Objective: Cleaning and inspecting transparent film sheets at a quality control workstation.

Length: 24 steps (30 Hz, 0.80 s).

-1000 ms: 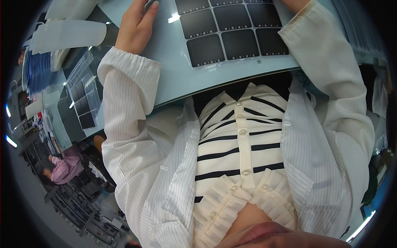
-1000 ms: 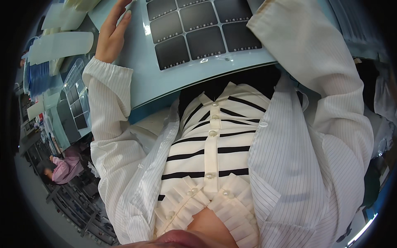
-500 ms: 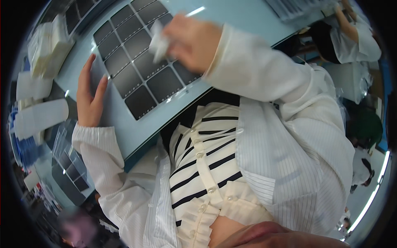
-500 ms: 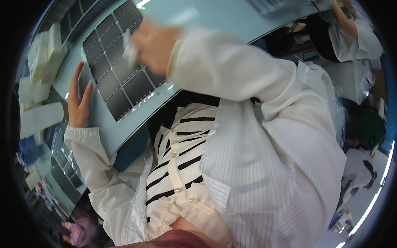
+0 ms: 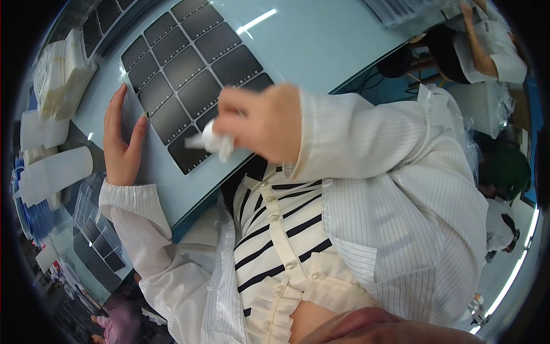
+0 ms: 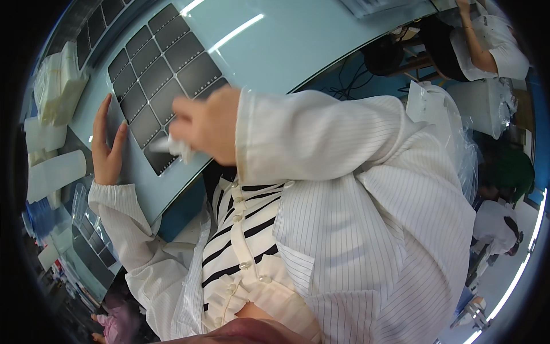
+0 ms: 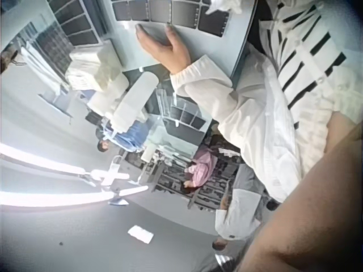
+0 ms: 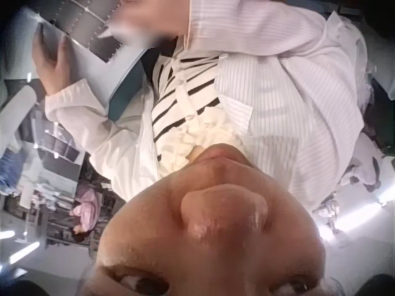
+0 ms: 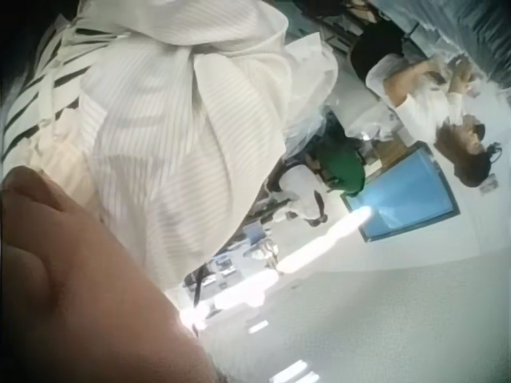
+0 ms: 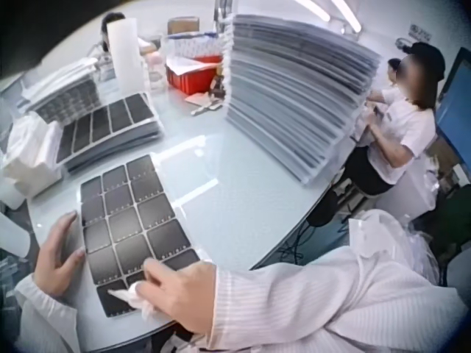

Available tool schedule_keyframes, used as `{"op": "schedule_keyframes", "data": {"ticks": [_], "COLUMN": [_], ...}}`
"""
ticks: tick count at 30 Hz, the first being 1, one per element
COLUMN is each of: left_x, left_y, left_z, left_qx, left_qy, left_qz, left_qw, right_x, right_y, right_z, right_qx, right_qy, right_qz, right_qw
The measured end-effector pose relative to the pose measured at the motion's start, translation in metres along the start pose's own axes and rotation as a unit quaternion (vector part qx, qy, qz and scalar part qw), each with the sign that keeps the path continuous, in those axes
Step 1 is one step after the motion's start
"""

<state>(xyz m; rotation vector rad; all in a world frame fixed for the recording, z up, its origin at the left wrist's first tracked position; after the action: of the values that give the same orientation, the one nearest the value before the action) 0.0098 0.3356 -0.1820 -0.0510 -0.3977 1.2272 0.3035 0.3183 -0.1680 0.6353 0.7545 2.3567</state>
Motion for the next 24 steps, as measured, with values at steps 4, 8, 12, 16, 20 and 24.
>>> {"op": "schedule_keyframes", "data": {"ticks": [4, 8, 12, 16, 20, 24], "left_x": [-0.002, -0.001, -0.003, -0.004, -0.008, -0.008], "left_y": [-0.003, -0.002, -0.001, -0.002, -0.001, -0.003], "left_z": [0.003, 0.002, 0.001, 0.003, -0.001, 0.001], "left_qx": [0.0, 0.004, 0.003, 0.011, 0.023, 0.02], "left_qy": [-0.003, -0.008, -0.021, -0.017, -0.021, -0.021], "left_qz": [-0.002, -0.012, -0.011, -0.005, -0.011, 0.0], "left_qw": [1.0, 1.0, 1.0, 1.0, 0.999, 1.0], "right_x": [0.009, -0.004, 0.002, 0.012, 0.013, 0.066], "right_y": [-0.044, -0.011, -0.026, -0.057, -0.003, -0.062], "right_z": [0.022, 0.013, 0.023, 0.048, 0.016, 0.032], "right_qx": [-0.011, 0.063, 0.06, -0.014, 0.073, -0.025], "right_qy": [-0.15, -0.062, -0.028, -0.12, 0.042, -0.028], "right_qz": [-0.009, -0.014, 0.044, -0.024, 0.057, 0.054], "right_qw": [0.989, 0.996, 0.997, 0.992, 0.995, 0.998]}}
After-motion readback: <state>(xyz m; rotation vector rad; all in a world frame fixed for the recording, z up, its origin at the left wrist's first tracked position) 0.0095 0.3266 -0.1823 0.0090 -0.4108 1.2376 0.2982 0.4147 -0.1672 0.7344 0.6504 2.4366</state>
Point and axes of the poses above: each hand's wrist, its own x-axis towards the middle knuckle, its own z-axis out of the back of the hand, y = z × x, the point moved 2 cm from there along x, towards the middle knuckle, and after that the axes turned 15 degrees about x, right-handed, at the moved point
